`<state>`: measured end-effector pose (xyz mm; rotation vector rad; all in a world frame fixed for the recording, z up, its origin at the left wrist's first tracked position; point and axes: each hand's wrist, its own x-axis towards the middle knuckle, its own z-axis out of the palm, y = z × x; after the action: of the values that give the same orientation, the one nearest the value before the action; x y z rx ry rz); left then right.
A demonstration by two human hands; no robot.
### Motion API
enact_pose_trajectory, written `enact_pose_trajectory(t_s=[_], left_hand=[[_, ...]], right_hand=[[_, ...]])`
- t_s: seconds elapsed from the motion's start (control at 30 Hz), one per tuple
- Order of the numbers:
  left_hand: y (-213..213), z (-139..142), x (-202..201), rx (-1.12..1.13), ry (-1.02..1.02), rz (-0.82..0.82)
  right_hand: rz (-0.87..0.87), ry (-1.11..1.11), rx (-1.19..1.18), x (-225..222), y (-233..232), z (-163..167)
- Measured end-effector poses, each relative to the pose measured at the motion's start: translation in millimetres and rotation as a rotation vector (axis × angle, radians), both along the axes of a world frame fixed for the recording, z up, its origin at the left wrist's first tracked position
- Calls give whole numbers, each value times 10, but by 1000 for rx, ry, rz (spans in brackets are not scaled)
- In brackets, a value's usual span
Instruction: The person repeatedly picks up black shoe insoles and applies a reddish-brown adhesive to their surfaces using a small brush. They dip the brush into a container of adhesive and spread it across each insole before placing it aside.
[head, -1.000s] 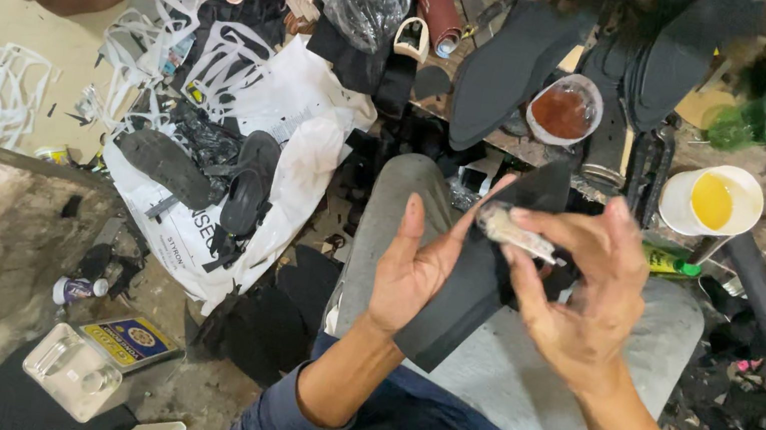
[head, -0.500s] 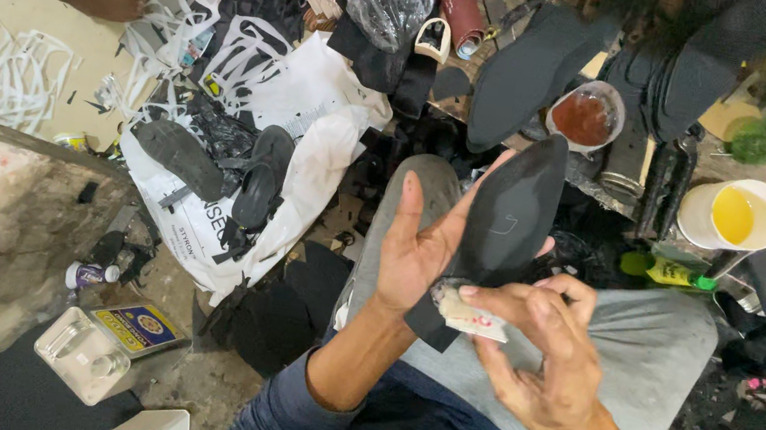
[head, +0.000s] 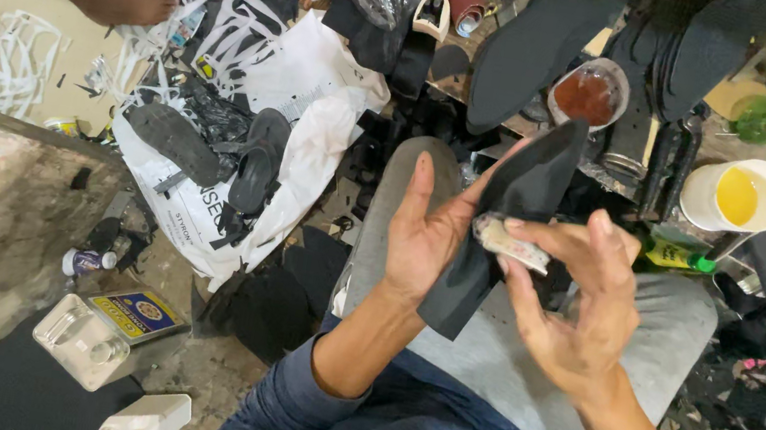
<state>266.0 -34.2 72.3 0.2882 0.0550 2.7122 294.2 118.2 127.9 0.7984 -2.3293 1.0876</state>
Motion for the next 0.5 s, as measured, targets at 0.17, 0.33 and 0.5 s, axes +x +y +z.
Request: enact_pose_trajectory(t_s=[0.17, 0.33, 0.5], left_hand=[[-41, -118, -30, 59, -81, -28], [14, -181, -76, 176, -19, -44], [10, -241, -160, 68, -218, 83]], right_hand=[[152, -7, -41, 44, -5, -33], [19, -29, -55, 80, -41, -93], [175, 21, -57, 193, -85, -143]])
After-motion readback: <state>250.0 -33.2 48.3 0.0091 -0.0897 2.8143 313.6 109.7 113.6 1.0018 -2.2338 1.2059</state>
